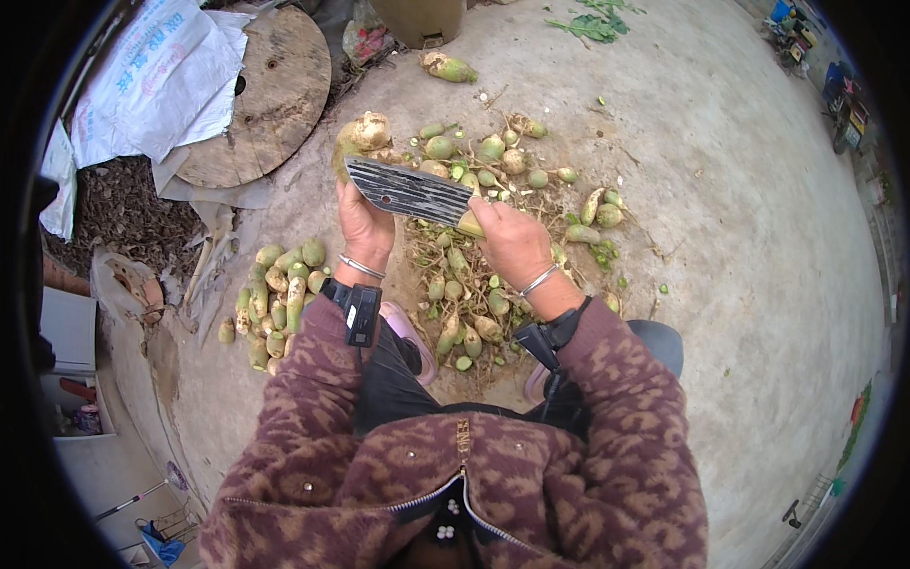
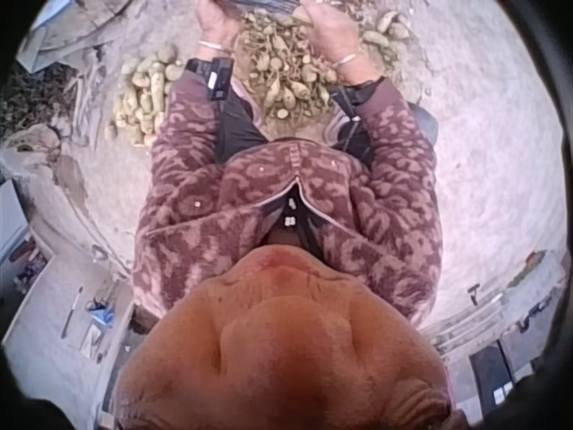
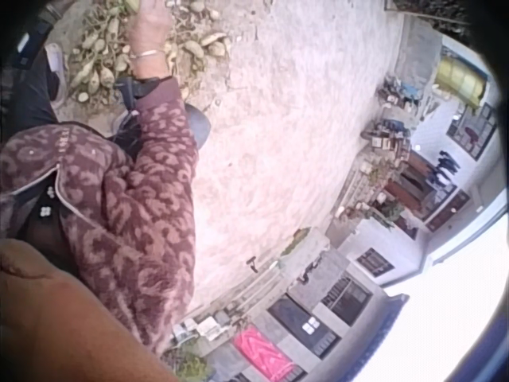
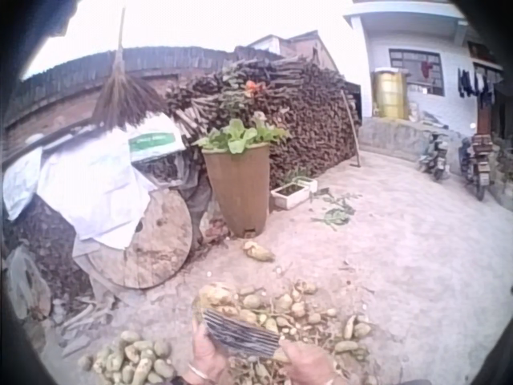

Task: The person sits on the ground and peels green root vegetables using a knife. They pick up each vegetable, remove the skin, and place the peeled item aside while peels accumulate on the floor.

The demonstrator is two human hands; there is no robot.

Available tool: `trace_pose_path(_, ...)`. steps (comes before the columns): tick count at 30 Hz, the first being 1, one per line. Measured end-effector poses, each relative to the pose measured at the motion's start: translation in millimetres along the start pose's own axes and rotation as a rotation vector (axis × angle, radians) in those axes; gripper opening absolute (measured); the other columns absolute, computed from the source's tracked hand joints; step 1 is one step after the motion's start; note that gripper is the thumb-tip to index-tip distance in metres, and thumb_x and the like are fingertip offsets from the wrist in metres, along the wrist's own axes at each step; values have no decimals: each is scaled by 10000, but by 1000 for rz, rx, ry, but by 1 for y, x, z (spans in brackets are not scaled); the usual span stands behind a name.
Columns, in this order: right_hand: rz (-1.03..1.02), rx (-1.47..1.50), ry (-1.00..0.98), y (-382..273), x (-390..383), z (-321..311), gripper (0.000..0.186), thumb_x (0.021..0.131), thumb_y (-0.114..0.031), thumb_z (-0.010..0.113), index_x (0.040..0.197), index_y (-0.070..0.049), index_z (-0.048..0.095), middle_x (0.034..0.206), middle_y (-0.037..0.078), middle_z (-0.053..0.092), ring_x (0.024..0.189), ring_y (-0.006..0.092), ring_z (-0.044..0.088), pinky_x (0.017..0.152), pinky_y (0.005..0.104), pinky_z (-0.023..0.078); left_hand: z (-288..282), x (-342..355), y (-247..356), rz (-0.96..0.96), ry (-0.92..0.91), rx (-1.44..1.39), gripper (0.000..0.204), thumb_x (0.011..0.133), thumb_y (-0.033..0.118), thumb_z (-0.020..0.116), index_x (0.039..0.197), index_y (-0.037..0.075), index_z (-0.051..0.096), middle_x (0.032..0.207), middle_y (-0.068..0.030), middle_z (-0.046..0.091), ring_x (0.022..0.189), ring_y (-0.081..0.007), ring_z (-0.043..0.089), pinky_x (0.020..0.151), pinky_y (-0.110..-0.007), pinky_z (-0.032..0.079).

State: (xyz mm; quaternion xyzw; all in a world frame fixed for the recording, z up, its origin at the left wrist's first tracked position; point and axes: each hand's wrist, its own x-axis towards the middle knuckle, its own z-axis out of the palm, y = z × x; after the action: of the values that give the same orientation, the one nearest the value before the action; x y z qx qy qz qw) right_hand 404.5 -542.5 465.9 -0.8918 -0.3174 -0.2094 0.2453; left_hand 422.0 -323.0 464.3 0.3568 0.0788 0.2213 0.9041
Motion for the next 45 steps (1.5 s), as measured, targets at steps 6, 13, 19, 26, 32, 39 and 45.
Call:
trace_pose_path(6,10,-78,4,10,-5,-1,448,707,-107,688,1136,-134,563,778,56,578,708,270,619,604,373,513,2,-1,3,29,36,1,452,836,23,558,1256,87,403,1136,-58,561,1023,-194,586,867,-357,514)
trace_pose_path(13,460,-25,-193,51,-10,-20,282,823,-220,671,1090,-158,606,868,131,674,774,320,665,647,425,526,-8,9,15,47,48,-36,457,856,59,560,1291,48,419,1232,-129,543,1118,-279,559,925,-458,504)
trace_pose_path(19,433,259,-78,41,-13,-25,309,797,-228,714,1089,-147,650,955,120,686,815,289,674,718,356,543,-13,11,19,-222,-71,-165,497,881,216,561,1314,10,430,1247,-167,559,1119,-330,576,952,-464,507)
trace_pose_path(26,343,284,-39,38,-7,-32,327,772,-199,734,1088,-155,663,975,82,690,831,249,678,732,314,545,-9,7,25,-365,-205,-88,477,924,359,449,1242,6,483,1119,-157,630,977,-296,648,813,-419,570)
trace_pose_path(32,140,140,7,47,-8,-35,343,721,-162,745,1055,-162,669,897,68,675,781,264,659,673,339,530,-9,4,29,-472,-222,-10,484,930,379,415,1230,9,497,1093,-158,642,942,-280,654,740,-384,566)
trace_pose_path(39,183,-31,-51,80,-24,-24,292,746,-198,726,1034,-191,679,891,63,671,779,260,658,668,355,525,-15,2,39,-536,-252,-80,660,869,501,384,1294,9,500,1104,-261,609,720,-230,571,649,-333,478)
trace_pose_path(45,387,27,-131,69,-37,-29,260,772,-200,723,1030,-183,697,958,64,694,821,252,670,710,334,533,-19,3,45,-557,-243,-36,640,880,501,364,1275,23,524,1084,-251,624,673,-203,548,632,-313,445)
